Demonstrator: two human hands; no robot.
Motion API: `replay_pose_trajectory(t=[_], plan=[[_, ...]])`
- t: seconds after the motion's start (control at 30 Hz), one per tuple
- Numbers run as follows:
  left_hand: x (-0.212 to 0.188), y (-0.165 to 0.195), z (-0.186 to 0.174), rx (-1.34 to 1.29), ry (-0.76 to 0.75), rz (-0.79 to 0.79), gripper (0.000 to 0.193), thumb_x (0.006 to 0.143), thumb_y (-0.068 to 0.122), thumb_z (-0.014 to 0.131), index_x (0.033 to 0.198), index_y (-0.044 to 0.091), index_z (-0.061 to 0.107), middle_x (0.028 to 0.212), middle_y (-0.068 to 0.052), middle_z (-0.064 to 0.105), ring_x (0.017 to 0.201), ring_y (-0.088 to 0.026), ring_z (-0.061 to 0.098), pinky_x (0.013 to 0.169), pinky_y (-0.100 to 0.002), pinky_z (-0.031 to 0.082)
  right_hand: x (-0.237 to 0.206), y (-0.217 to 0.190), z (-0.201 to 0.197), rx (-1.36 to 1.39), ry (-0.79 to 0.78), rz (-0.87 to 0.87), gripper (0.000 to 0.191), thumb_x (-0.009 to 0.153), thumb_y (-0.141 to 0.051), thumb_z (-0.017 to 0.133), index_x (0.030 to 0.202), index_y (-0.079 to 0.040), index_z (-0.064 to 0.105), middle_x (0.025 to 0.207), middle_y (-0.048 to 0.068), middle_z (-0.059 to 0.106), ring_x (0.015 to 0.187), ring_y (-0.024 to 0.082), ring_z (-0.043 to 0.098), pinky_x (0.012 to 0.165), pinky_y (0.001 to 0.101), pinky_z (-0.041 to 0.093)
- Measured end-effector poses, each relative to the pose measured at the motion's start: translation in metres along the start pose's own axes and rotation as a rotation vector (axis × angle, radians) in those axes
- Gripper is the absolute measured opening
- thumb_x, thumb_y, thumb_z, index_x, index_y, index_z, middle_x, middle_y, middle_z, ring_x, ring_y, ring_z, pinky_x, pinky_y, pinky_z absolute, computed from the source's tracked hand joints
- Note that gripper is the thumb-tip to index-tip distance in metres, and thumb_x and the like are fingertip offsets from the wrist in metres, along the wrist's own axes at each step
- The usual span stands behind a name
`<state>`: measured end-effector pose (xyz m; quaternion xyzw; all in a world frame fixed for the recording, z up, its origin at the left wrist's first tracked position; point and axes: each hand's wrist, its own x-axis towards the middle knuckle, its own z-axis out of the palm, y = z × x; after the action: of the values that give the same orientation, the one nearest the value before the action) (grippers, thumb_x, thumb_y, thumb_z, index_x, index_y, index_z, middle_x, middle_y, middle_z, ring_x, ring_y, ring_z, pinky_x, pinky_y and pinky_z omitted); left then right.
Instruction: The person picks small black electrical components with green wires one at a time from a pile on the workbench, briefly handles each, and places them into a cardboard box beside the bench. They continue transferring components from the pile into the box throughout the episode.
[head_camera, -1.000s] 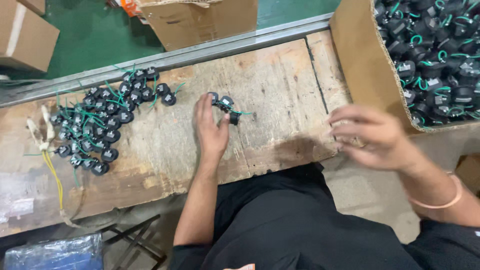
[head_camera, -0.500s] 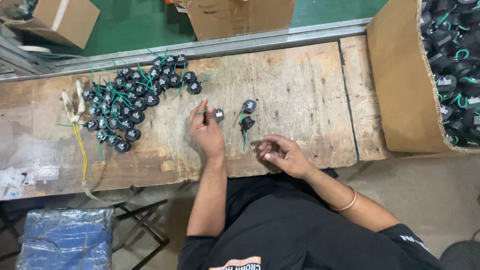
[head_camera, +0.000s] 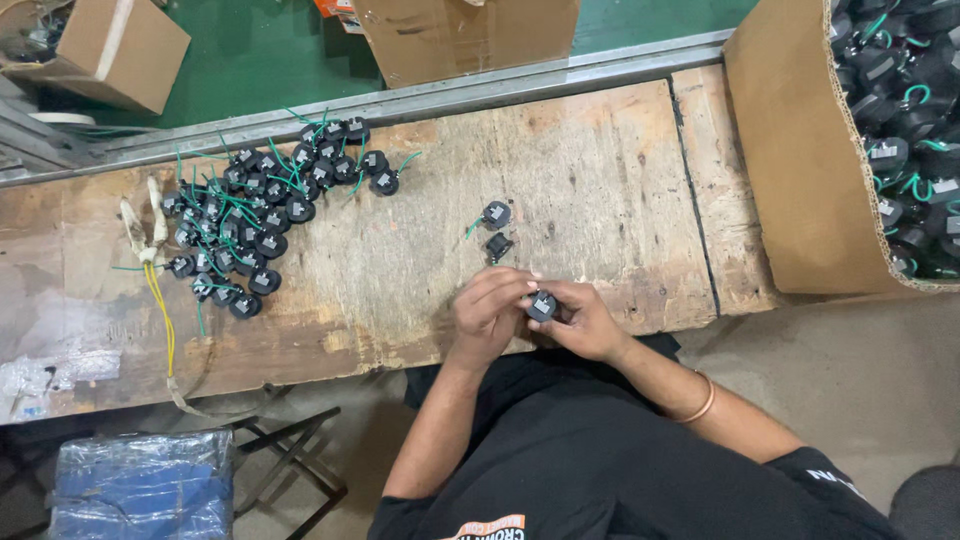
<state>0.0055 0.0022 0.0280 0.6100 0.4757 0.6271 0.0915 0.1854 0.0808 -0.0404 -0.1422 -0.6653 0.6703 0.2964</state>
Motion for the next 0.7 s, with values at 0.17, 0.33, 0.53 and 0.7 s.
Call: replay_pose_trajectory(t=[0.17,0.33,0.53,0.7], plan=[[-0.018,-0.007,-0.003,0.04,-0.064,-0.027,0.022,0.08,0.01,0.082,0.097,0.005,0.068,0.108,-0.013,0.075,0.11,-0.028,0.069,0.096,-0.039,0.055,0.004,-0.012,0.006,-0.289,0.125,-0.021,0.038,0.083,-0.002,0.079,0.119,0.002,0.069,0.108,0.012,0.069,0.091,0.016,0.068,0.077,0.0289,0.055],[-0.042,-0.019,0.015,-0.45,0.089,-0.413,0.021,0.093,0.004,0.08,0.093,0.004,0.058,0.106,-0.012,0.069,0.102,-0.019,0.067,0.091,-0.033,0.056,0.007,-0.025,0.011,-0.495,0.051,-0.204,0.043,0.075,-0.005,0.081,0.115,0.001,0.067,0.113,0.018,0.07,0.103,0.028,0.072,0.088,0.0355,0.058],[-0.015,-0.035,-0.026,-0.286,0.424,-0.38,0.003,0.105,0.004,0.068,0.108,0.005,0.067,0.119,-0.012,0.068,0.098,-0.016,0.065,0.091,-0.03,0.057,0.012,-0.037,0.014,-0.418,0.071,-0.212,0.032,0.079,-0.008,0.084,0.104,-0.004,0.064,0.11,0.013,0.07,0.105,0.028,0.071,0.092,0.0374,0.056],[0.02,-0.048,-0.033,0.288,0.032,-0.418,0.032,0.087,0.002,0.075,0.118,0.008,0.073,0.121,-0.01,0.069,0.103,-0.019,0.068,0.086,-0.029,0.056,0.016,-0.041,0.015,-0.484,0.085,-0.276,0.039,0.08,-0.003,0.077,0.116,-0.003,0.061,0.116,0.014,0.067,0.111,0.027,0.066,0.098,0.0379,0.052]])
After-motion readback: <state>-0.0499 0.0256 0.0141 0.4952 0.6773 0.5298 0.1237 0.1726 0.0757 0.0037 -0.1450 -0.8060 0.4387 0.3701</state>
